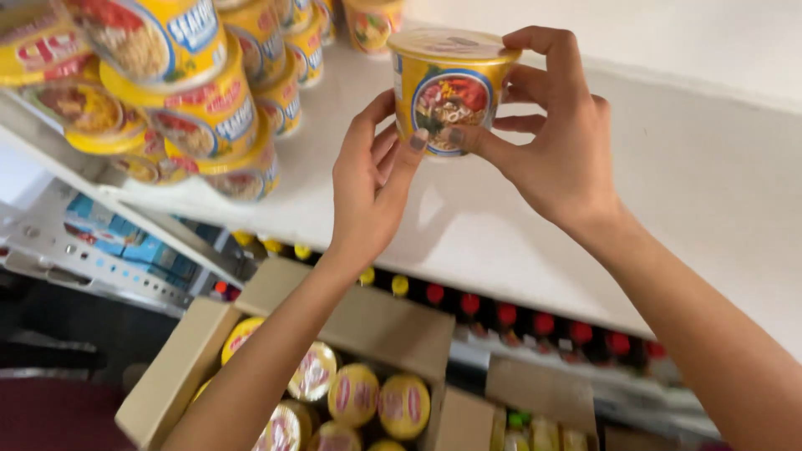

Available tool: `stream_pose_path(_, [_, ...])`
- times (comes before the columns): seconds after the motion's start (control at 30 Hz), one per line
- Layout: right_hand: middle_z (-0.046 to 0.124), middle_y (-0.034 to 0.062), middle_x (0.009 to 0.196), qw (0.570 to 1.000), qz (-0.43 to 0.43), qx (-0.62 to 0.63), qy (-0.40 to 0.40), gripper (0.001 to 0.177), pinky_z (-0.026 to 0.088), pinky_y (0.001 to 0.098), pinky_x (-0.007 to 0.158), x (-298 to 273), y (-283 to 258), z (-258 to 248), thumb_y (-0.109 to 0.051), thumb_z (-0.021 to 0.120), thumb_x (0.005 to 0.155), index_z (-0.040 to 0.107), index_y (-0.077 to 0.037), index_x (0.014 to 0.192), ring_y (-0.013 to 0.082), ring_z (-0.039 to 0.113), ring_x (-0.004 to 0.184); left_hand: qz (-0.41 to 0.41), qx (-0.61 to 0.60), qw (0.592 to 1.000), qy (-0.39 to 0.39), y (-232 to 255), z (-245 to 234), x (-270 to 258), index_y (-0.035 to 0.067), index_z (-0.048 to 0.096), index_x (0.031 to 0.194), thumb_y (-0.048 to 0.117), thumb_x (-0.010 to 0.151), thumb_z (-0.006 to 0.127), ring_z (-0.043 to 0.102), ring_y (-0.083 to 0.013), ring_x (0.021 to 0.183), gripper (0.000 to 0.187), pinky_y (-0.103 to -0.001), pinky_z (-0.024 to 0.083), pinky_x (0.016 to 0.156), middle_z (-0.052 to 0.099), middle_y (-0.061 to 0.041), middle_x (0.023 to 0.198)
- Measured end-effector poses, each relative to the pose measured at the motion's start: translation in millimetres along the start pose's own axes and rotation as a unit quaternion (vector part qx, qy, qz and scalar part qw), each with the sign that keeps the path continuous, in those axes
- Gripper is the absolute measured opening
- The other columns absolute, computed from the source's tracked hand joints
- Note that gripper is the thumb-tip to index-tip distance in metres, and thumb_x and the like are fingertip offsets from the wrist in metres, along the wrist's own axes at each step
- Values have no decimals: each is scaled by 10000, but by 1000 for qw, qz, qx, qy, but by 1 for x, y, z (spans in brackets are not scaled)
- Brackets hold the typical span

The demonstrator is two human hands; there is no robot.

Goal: The person takes instant noodle cups from a cardboard box and places them onto a white shelf. They use a grey cloth to wipe the noodle cups before arranging them in neat rows. The person handles the cups one by one, stacking them to fill the shelf space.

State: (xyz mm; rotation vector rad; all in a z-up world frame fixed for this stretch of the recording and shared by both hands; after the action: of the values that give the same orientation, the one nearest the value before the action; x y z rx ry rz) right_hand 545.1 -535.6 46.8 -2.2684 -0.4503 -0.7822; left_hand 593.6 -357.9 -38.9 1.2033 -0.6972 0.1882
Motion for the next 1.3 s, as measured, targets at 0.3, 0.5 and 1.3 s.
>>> stream_pose_path(0.3, [730, 165, 1249, 996, -40, 73, 3, 724, 613, 360, 903, 110, 49, 45, -94, 896, 894, 381, -28, 1399, 249, 747, 1180, 57, 41, 994, 89, -45, -37, 101, -24, 390, 1519, 198, 1104, 585, 561, -225, 1412, 510, -333, 511, 1148, 515, -151, 1515])
stream_pose_path(0.5, [735, 152, 1215, 996, -40, 85, 7, 718, 597, 360, 928, 144, 65, 68, -100, 888, 855, 410, -46, 1387, 242, 746, 1161, 58, 65, 984, 153, -72, -57, 126, -2, 374, 1514, 217, 1083, 556, 530, -220, 1423, 516, -332, 502, 1100, 512, -127, 1501])
stream_pose_path(1.3, [628, 236, 1395, 966, -92, 238, 36, 790, 574, 370, 959, 255, 72, 169, -48, 818, 881, 356, -26, 1521, 267, 655, 1279, -31, -63, 984, 166, -115, -78, 138, 139, 95, 1649, 186, 987, 590, 367, -265, 1512, 827, -434, 315, 1208, 235, -173, 1678])
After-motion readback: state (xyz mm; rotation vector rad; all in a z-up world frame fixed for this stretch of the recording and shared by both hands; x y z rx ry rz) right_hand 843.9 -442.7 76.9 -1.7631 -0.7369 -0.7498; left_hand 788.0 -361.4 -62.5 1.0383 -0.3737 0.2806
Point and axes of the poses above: each hand's wrist, its own x-axis towards the middle knuckle, its own z-axis out of the palm, y = z × x, the point moved 4 cm from there along x, towards the middle knuckle
